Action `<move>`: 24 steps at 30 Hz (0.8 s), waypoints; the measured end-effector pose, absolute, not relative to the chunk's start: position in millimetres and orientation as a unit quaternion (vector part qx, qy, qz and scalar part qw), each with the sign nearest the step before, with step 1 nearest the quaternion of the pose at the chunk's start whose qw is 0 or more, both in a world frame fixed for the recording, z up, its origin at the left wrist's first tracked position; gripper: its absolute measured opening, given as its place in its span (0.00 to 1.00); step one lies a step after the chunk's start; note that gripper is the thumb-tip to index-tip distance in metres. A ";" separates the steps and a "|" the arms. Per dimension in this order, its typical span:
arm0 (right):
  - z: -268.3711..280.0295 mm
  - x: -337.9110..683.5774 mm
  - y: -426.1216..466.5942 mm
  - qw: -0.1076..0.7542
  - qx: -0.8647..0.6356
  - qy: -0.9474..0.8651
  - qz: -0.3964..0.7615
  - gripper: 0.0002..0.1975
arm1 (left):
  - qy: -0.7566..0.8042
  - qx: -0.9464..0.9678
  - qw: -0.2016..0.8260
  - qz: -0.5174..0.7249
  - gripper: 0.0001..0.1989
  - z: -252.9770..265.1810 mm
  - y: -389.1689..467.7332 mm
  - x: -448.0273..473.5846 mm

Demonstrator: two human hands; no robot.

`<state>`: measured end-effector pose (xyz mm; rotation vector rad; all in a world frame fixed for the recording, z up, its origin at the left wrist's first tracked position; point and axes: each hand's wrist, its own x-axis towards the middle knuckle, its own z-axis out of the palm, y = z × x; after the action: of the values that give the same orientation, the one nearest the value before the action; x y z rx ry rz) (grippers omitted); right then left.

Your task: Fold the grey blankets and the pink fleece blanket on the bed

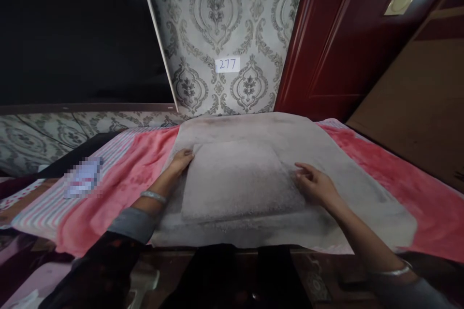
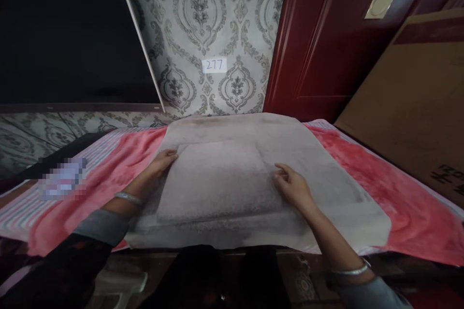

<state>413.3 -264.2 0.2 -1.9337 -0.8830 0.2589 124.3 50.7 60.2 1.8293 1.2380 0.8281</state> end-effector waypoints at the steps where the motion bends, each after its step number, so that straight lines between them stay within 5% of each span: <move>1: 6.8 414.4 -251.7 0.459 -0.792 -0.398 0.056 0.24 | 0.487 0.731 0.358 0.317 0.27 62.0 53.7 127.7; 8: 27.2 380.4 -136.5 0.219 -0.788 -0.573 -0.061 0.31 | 0.393 0.903 0.082 0.155 0.36 62.2 38.5 163.8; 12: 4.9 374.5 -119.2 0.106 -0.812 -0.573 -0.040 0.31 | 0.373 0.926 0.015 0.055 0.37 30.2 26.3 170.9; 24: 28.5 390.2 -107.7 0.048 -0.811 -0.578 0.082 0.32 | 0.357 0.932 0.008 0.059 0.36 15.9 27.8 168.1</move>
<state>390.2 -107.7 28.5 -2.4725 -1.7612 0.2494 168.1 27.8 15.9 2.9139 1.1147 0.1837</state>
